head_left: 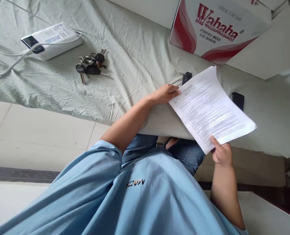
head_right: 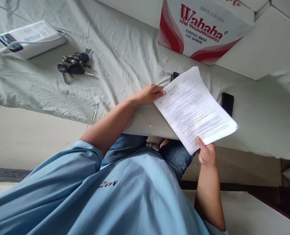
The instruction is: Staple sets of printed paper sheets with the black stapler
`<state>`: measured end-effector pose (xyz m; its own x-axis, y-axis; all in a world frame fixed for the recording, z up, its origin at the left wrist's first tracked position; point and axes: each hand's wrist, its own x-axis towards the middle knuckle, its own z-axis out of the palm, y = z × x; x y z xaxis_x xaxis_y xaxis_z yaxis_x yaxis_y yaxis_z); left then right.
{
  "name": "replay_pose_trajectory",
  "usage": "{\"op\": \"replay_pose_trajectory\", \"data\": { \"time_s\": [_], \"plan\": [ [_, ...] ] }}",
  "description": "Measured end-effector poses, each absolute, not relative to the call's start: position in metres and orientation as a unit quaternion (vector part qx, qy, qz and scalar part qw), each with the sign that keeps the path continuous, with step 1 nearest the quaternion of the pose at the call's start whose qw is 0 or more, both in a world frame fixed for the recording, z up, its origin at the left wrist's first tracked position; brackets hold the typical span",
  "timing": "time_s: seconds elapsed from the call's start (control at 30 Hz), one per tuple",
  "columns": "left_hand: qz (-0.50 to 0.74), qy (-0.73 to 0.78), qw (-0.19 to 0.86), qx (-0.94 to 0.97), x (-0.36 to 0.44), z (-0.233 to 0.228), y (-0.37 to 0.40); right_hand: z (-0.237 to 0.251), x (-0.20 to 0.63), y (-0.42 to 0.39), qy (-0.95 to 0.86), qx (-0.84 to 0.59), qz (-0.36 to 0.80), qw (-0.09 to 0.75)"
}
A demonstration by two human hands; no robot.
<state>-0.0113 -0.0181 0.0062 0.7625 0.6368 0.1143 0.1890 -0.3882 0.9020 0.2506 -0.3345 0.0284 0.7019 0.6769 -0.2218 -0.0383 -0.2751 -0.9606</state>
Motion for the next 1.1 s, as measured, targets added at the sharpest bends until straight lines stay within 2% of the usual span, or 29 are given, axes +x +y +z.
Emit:
{"op": "replay_pose_trajectory", "data": {
  "time_s": [0.13, 0.33, 0.7, 1.1],
  "plan": [
    [0.228, 0.251, 0.476, 0.811, -0.01, 0.009, -0.023, 0.028, 0.231, -0.358, -0.123, -0.733, 0.426, 0.516],
    [0.238, 0.26, 0.498, 0.792, -0.008, 0.002, -0.026, 0.022, 0.201, -0.382, 0.001, -0.714, 0.476, 0.513],
    [0.278, 0.353, 0.416, 0.791, 0.0, -0.018, -0.024, 0.017, 0.201, -0.386, 0.023, -0.717, 0.425, 0.553],
    [0.316, 0.288, 0.385, 0.818, -0.003, -0.024, -0.026, 0.02, 0.194, -0.375, 0.037, -0.741, 0.37, 0.56]
  ]
}}
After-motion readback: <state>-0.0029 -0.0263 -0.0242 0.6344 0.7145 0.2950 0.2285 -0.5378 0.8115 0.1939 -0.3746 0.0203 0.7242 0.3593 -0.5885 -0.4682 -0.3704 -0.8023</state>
